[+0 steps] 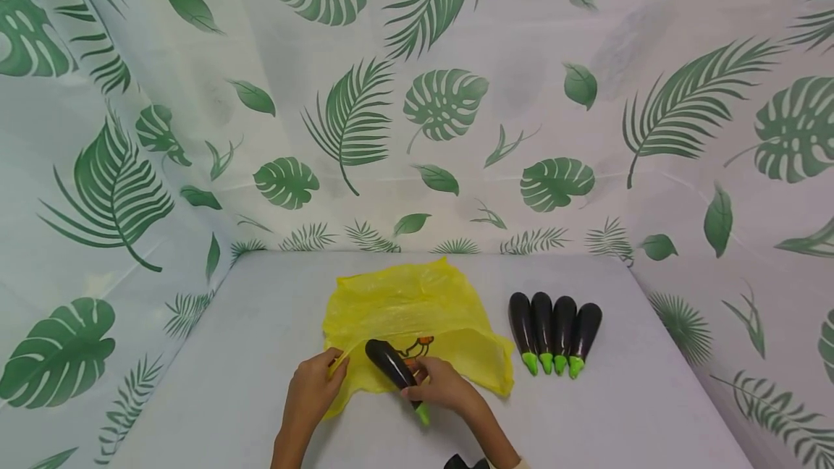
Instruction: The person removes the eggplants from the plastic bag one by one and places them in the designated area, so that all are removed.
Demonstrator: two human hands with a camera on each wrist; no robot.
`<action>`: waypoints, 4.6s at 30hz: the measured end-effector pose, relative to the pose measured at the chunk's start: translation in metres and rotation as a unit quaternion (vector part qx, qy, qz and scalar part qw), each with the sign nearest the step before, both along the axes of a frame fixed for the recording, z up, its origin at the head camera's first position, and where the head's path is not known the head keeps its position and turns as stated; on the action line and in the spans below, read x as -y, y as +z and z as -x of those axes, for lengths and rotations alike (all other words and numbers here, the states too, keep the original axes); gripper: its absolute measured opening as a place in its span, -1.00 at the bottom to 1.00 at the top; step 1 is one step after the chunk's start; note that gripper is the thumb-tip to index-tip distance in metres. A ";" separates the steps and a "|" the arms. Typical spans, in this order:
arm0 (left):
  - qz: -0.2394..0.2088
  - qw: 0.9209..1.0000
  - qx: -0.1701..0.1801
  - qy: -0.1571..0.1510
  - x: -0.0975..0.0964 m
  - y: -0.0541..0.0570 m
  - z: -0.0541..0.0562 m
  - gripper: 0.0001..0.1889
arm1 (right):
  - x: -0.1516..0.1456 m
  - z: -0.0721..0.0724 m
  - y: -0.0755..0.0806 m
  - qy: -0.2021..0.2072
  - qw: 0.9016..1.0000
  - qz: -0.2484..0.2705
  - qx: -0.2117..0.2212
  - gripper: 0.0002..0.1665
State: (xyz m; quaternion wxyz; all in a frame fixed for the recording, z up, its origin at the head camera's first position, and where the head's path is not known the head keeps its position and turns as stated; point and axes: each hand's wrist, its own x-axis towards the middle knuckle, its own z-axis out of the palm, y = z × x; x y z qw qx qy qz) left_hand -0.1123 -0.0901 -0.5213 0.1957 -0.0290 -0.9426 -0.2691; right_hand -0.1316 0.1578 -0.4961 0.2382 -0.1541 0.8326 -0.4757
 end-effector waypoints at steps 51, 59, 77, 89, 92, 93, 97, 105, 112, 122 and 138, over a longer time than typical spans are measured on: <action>-0.009 0.999 0.044 0.011 0.000 -0.001 0.000 -0.90 | -0.111 -0.002 0.029 -0.302 0.952 0.008 -0.054 -0.16; -0.007 0.999 0.038 0.008 0.002 0.000 0.000 -0.90 | -0.144 0.005 0.008 -0.402 0.913 -0.003 -0.072 -0.05; -0.011 0.999 0.045 0.001 0.002 -0.001 -0.002 -0.89 | -0.205 -0.010 0.006 -0.567 0.823 0.010 -0.018 -0.09; -0.008 0.999 0.047 0.001 0.002 -0.001 -0.003 -0.90 | -0.225 -0.003 -0.008 -0.586 0.809 -0.035 -0.006 -0.15; -0.006 0.999 0.046 -0.001 0.002 0.000 -0.002 -0.90 | -0.230 -0.002 -0.011 -0.584 0.811 -0.041 -0.004 -0.16; -0.006 0.999 0.047 -0.001 0.002 0.000 -0.002 -0.90 | -0.231 -0.002 -0.012 -0.583 0.811 -0.045 -0.004 -0.16; -0.006 0.999 0.049 -0.002 0.001 0.000 -0.001 -0.90 | -0.234 0.001 -0.016 -0.581 0.811 -0.064 -0.008 -0.21; -0.011 0.999 0.039 -0.008 0.000 0.000 -0.002 -0.91 | -0.237 0.001 -0.025 -0.575 0.814 -0.084 -0.011 -0.25; -0.008 0.999 0.044 -0.002 0.002 -0.001 -0.001 -0.91 | -0.235 0.003 -0.036 -0.575 0.813 -0.096 -0.004 -0.19; -0.007 0.999 0.053 0.004 0.004 -0.002 -0.003 -0.90 | -0.233 0.004 -0.039 -0.561 0.818 -0.129 -0.004 -0.11; -0.002 0.998 0.055 0.009 0.007 0.001 -0.005 -0.89 | -0.224 0.005 -0.037 -0.565 0.816 -0.125 -0.006 -0.02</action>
